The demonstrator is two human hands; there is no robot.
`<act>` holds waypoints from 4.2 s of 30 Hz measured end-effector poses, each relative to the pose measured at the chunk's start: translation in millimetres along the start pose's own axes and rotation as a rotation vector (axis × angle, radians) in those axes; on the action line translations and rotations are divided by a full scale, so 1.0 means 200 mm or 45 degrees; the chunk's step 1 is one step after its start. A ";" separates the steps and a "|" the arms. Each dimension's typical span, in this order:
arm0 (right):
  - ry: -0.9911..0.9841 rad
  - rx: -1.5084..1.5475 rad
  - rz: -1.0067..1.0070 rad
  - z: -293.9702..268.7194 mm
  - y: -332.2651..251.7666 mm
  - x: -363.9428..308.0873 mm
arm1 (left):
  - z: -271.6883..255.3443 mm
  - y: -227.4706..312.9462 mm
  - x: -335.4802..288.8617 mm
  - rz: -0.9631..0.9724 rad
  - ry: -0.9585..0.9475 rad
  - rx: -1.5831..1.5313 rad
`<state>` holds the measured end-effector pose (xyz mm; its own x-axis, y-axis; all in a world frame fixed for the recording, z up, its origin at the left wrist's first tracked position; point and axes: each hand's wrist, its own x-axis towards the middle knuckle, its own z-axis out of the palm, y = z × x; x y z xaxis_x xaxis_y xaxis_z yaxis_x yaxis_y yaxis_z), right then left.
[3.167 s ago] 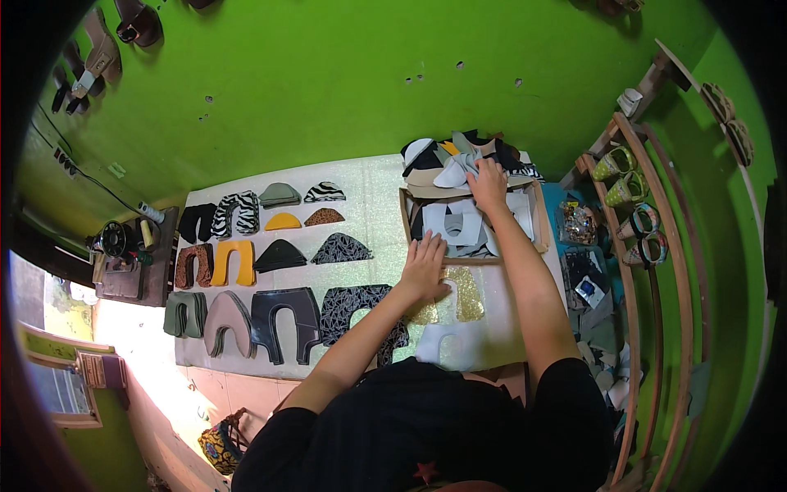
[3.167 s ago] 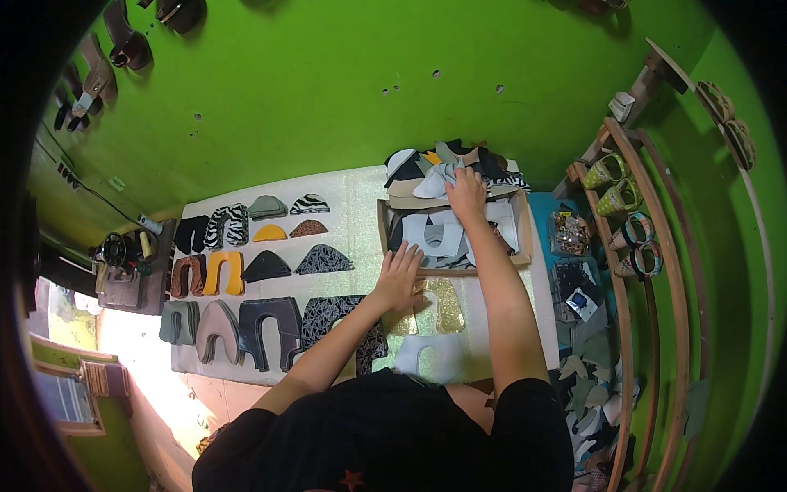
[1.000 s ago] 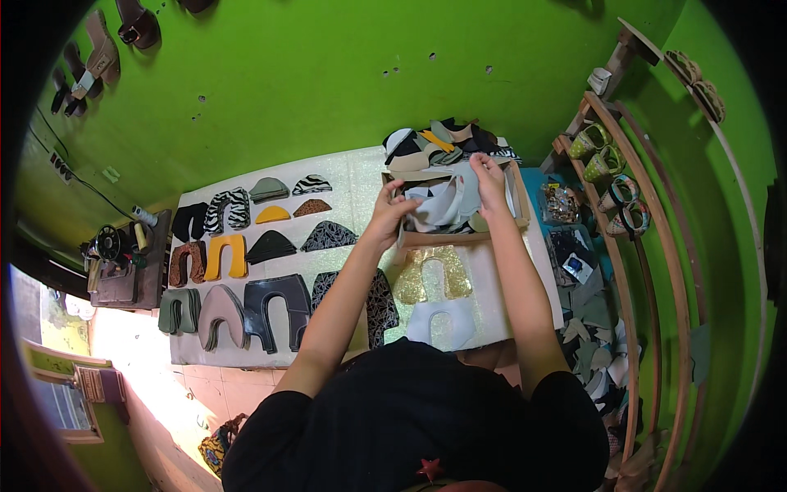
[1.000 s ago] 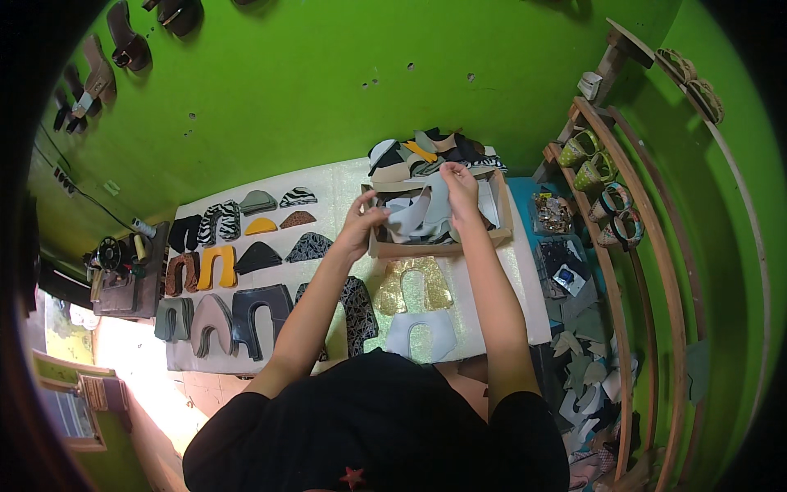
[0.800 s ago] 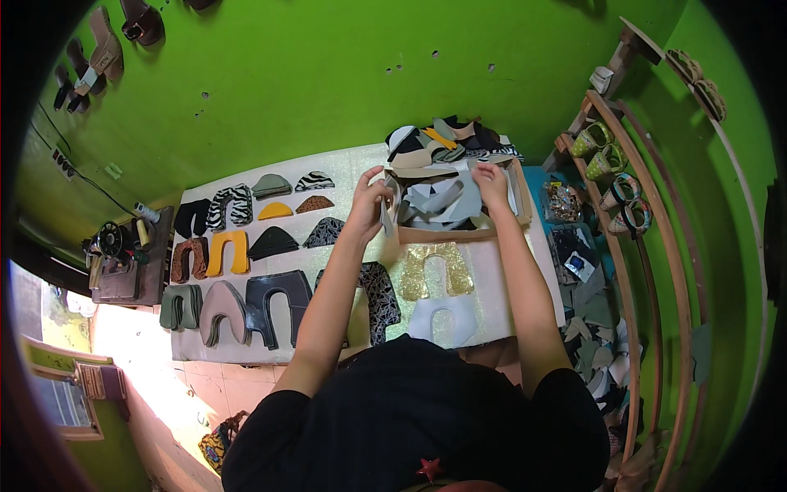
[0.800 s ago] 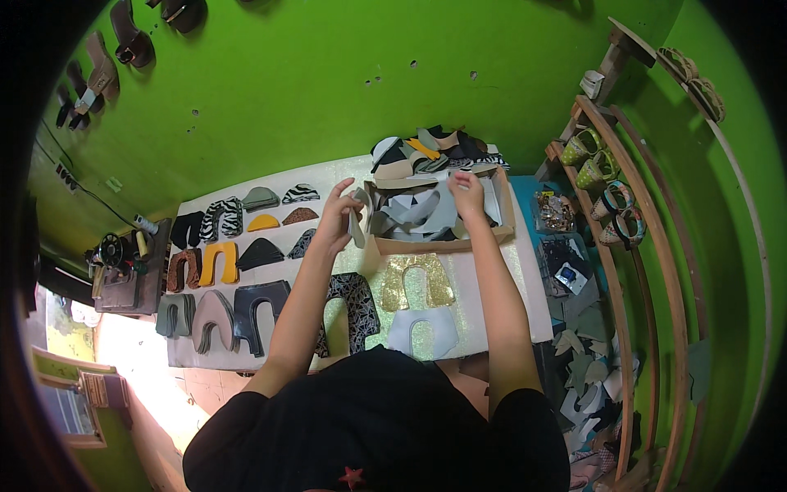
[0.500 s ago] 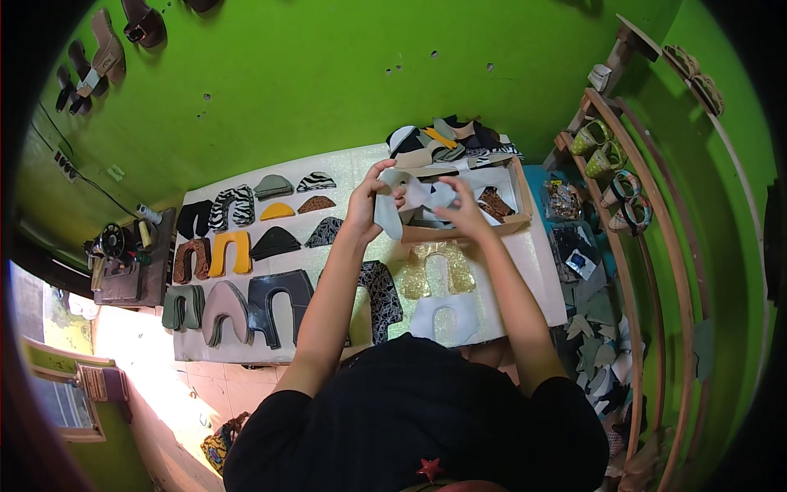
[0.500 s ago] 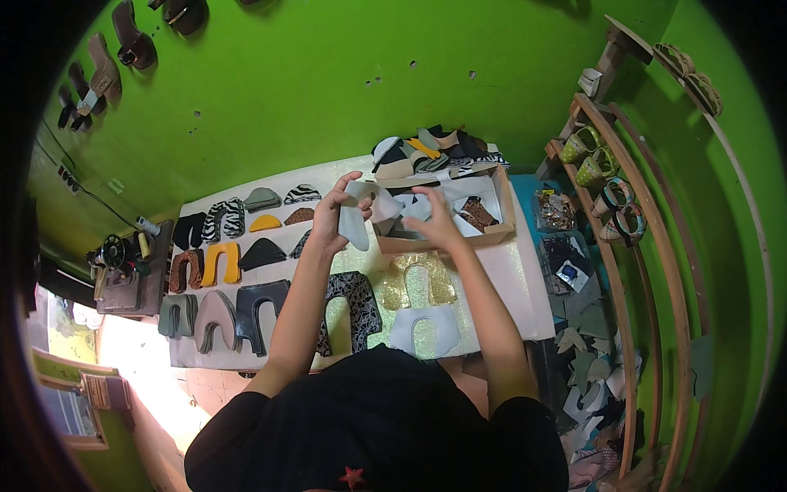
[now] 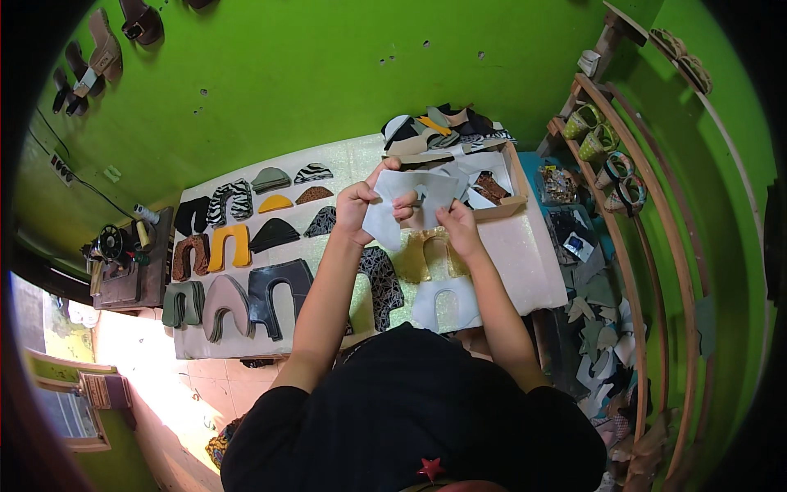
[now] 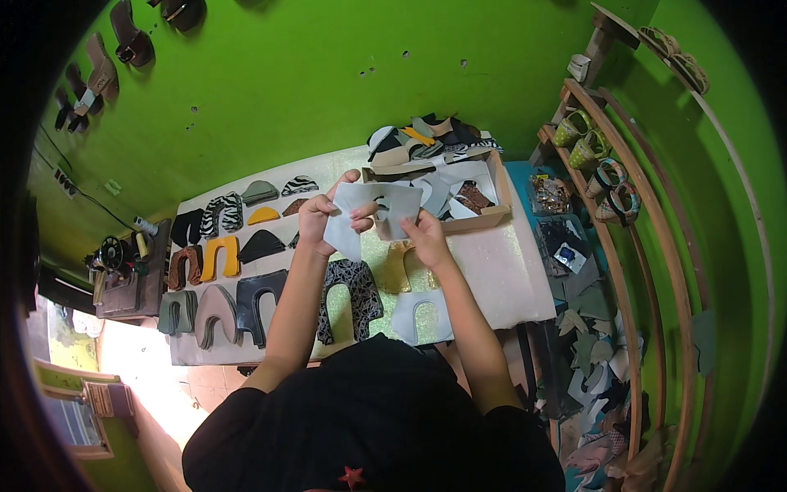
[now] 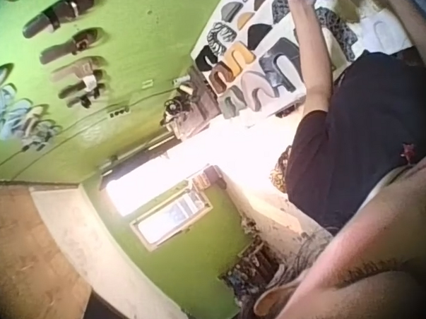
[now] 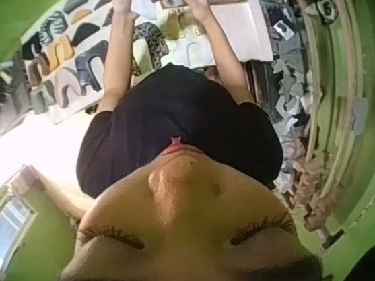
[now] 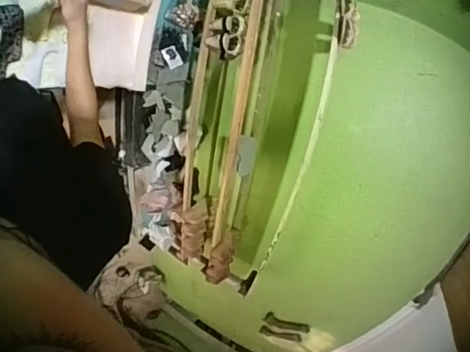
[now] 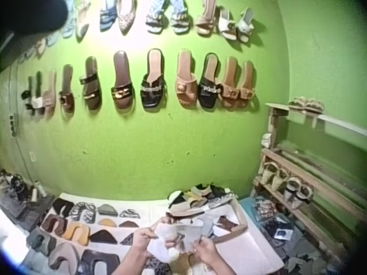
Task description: Sorting and arranging various leather and fabric pieces for shoe manufacturing.
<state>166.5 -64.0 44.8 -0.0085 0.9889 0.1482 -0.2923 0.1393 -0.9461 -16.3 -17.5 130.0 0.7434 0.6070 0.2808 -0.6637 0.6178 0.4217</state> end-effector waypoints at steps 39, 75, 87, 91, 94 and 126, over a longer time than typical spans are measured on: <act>0.386 0.233 0.620 0.25 0.10 -0.56 | -0.37 -0.28 -0.55 -0.692 0.772 0.395; 0.828 -1.031 0.537 -0.39 0.54 -0.80 | -0.48 -0.92 -0.53 -0.366 0.756 2.168; 0.819 -1.603 0.426 -0.28 0.43 -0.84 | -0.34 -0.93 -0.49 -0.683 0.596 2.681; 0.733 -1.726 0.323 -0.22 0.39 -0.80 | -0.35 -0.94 -0.45 -0.431 0.403 3.143; 0.504 -1.803 0.173 -0.15 0.35 -0.74 | -0.41 -0.92 -0.41 -0.166 -0.053 3.202; 0.481 -1.760 -0.136 -0.34 0.09 0.24 | -0.60 -0.34 0.09 -0.389 0.581 3.066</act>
<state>226.8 -10.3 15.8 0.2677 0.8944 0.3582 0.8726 -0.0674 -0.4838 32.5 11.1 3.3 0.4889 0.8691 0.0747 0.8217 -0.4876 0.2951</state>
